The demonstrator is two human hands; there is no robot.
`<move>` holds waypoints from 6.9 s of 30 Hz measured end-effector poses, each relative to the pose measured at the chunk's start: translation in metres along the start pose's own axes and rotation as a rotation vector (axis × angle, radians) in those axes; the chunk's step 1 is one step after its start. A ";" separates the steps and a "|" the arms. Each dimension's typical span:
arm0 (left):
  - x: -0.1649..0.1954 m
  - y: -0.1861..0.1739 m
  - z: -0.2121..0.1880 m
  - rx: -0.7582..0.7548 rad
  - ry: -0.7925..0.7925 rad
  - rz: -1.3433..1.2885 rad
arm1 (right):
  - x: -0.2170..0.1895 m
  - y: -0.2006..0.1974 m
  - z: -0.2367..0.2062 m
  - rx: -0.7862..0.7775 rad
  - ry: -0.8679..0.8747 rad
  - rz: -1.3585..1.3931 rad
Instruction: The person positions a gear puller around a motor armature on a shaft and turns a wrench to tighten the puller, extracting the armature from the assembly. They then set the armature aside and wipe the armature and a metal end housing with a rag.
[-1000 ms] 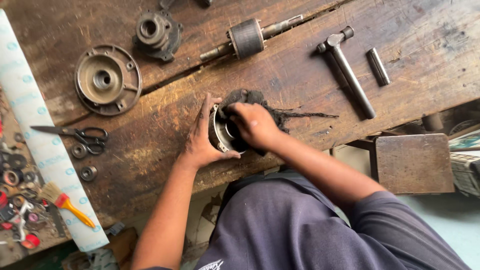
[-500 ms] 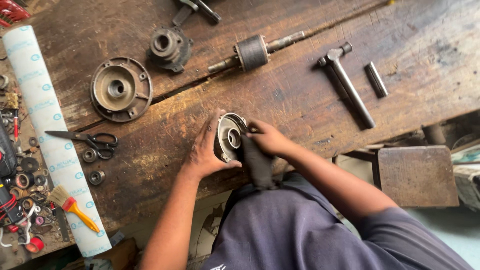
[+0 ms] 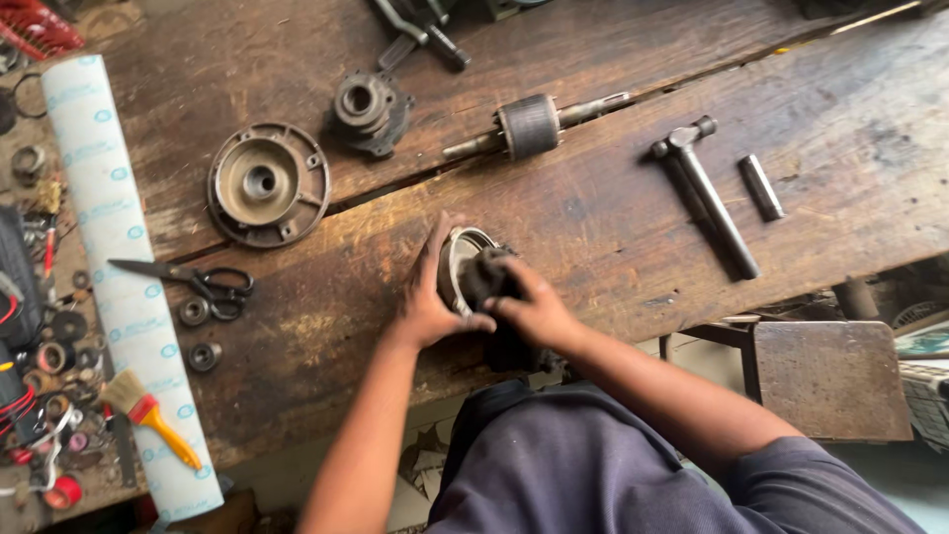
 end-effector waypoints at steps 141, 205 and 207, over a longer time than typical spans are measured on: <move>0.043 -0.005 -0.018 0.350 -0.599 -1.129 | -0.129 0.006 0.035 -0.775 -0.923 -0.889; 0.070 -0.035 -0.018 0.419 0.059 -1.152 | -0.085 -0.098 0.111 -0.623 -0.019 0.195; 0.073 -0.037 -0.022 0.436 0.048 -1.167 | -0.071 -0.111 0.130 -0.480 0.106 0.023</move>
Point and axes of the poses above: each hand's wrist, its own z-axis towards the middle knuckle, its own y-axis out of the palm, x = y × z, the point moved 5 cm from there along z, towards the middle knuckle, and after that the axes turned 1 degree about z, right-handed, at the moved point
